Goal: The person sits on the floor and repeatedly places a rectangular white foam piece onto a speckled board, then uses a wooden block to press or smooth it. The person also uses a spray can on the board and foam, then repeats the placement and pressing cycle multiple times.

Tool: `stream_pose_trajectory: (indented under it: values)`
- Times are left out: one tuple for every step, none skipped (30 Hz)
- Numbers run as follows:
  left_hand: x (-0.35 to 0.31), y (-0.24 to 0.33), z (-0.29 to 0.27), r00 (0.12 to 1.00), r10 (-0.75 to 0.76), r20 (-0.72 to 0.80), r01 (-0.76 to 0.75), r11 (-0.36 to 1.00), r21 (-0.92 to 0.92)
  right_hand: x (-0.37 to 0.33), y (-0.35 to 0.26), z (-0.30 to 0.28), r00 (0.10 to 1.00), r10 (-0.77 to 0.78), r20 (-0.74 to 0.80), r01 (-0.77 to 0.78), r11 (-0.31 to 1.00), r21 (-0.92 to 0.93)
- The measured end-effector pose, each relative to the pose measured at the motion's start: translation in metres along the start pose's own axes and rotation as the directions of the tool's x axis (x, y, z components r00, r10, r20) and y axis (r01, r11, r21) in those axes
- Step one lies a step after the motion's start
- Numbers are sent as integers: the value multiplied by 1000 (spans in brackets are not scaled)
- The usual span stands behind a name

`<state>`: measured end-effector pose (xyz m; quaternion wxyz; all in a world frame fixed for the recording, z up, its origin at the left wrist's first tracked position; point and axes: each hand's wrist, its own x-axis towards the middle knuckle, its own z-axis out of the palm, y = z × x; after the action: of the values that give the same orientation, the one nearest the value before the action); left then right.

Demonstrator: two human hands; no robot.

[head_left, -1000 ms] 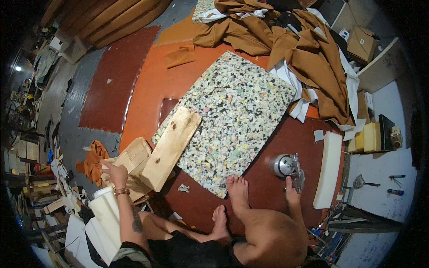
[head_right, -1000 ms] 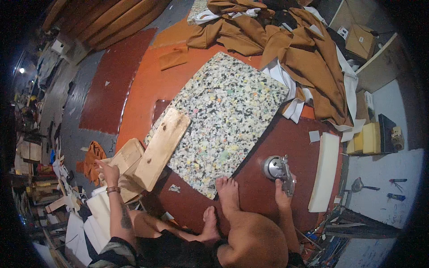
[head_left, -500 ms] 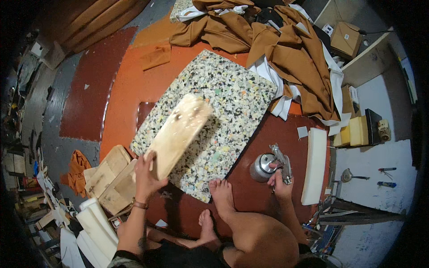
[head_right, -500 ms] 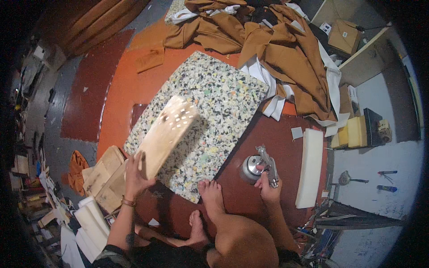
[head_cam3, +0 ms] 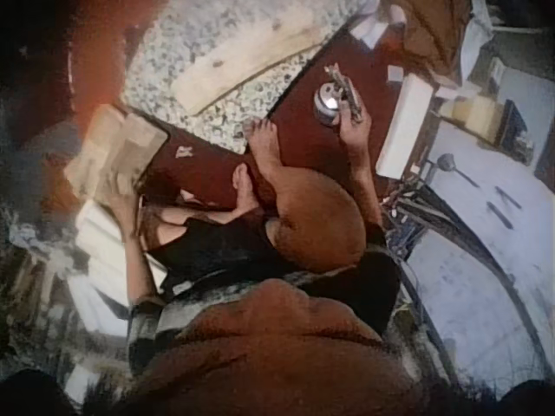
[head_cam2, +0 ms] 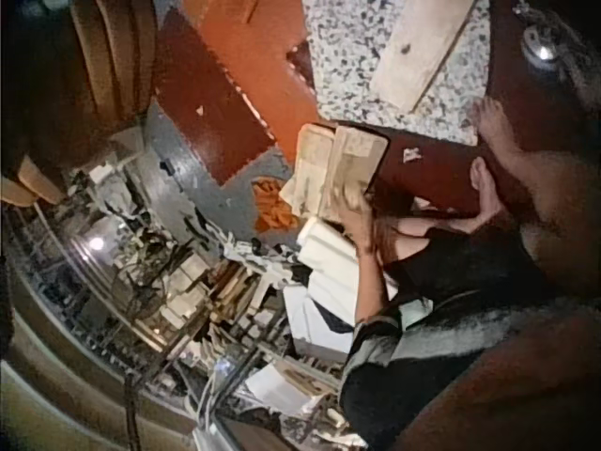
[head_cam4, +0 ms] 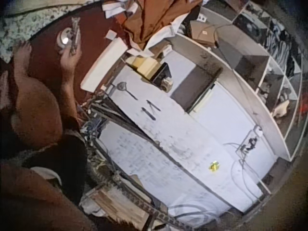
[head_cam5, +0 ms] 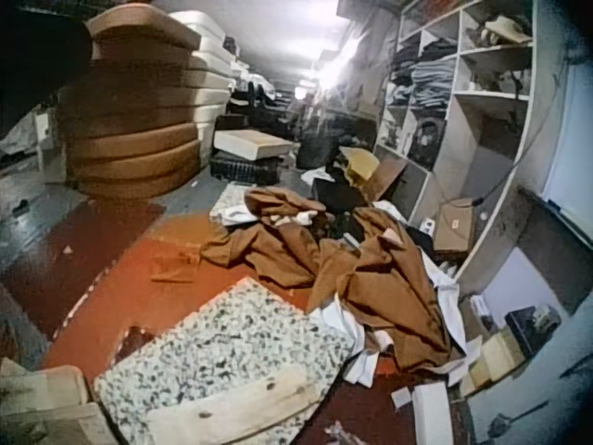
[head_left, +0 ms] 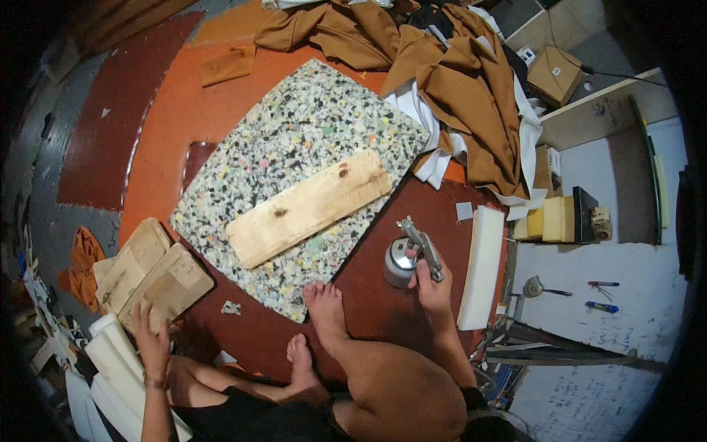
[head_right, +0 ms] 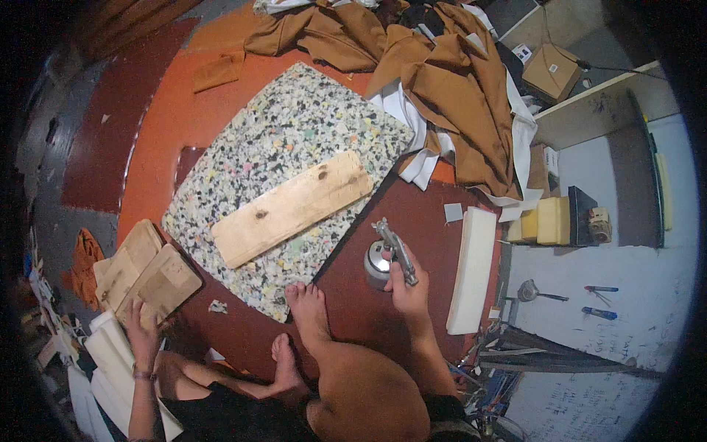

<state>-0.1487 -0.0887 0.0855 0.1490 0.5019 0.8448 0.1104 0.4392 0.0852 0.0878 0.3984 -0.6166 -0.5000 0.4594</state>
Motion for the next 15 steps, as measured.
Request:
stream_pose_trajectory:
  values:
    - [-26,-24,-9,998,-61,8,61,998,28,2,2,-2,1000,-19,-5,19,1000,-8]
    - [-54,-47,-18,986,-150,71,150,989,13,4,10,-5,1000,-2,-24,1,1000,-26]
    - [-79,-65,-21,963,-237,133,238,971,1,5,8,-4,999,26,-36,-28,999,-34]
    - [-99,-73,-18,951,-293,102,301,951,-68,6,6,-3,998,52,-47,-54,998,-41]
    - [-116,-76,-13,933,-351,75,358,923,-140,7,4,-2,995,78,-59,-81,996,-49]
    - [-123,-72,-11,913,-405,51,407,888,-214,7,6,-3,996,49,-80,-57,993,-103]
    - [-121,-72,-9,910,-413,49,413,884,-218,9,14,-5,995,20,-99,-35,987,-156]
    - [-114,-71,-7,907,-419,46,419,881,-222,10,19,-6,993,-10,-117,-14,978,-209]
    - [-109,-68,-6,903,-428,40,425,877,-225,12,19,-5,993,-28,-116,0,973,-233]
    - [-108,-66,-5,907,-420,19,414,884,-218,14,19,-5,992,-45,-116,14,967,-256]
    - [-108,-63,-5,911,-413,-1,403,891,-209,15,19,-5,991,-63,-116,28,960,-279]
    - [-107,-61,-5,916,-401,-21,390,899,-198,16,21,-4,990,-47,-135,11,966,-258]
    - [-106,-60,-5,915,-403,-17,392,898,-199,17,22,-4,988,-32,-153,-6,971,-237]
    - [-105,-59,-5,914,-405,-12,394,897,-200,17,23,-4,985,-15,-172,-22,976,-216]
    - [-107,-59,-7,911,-412,-9,402,894,-196,18,16,0,984,45,-174,-73,986,-153]
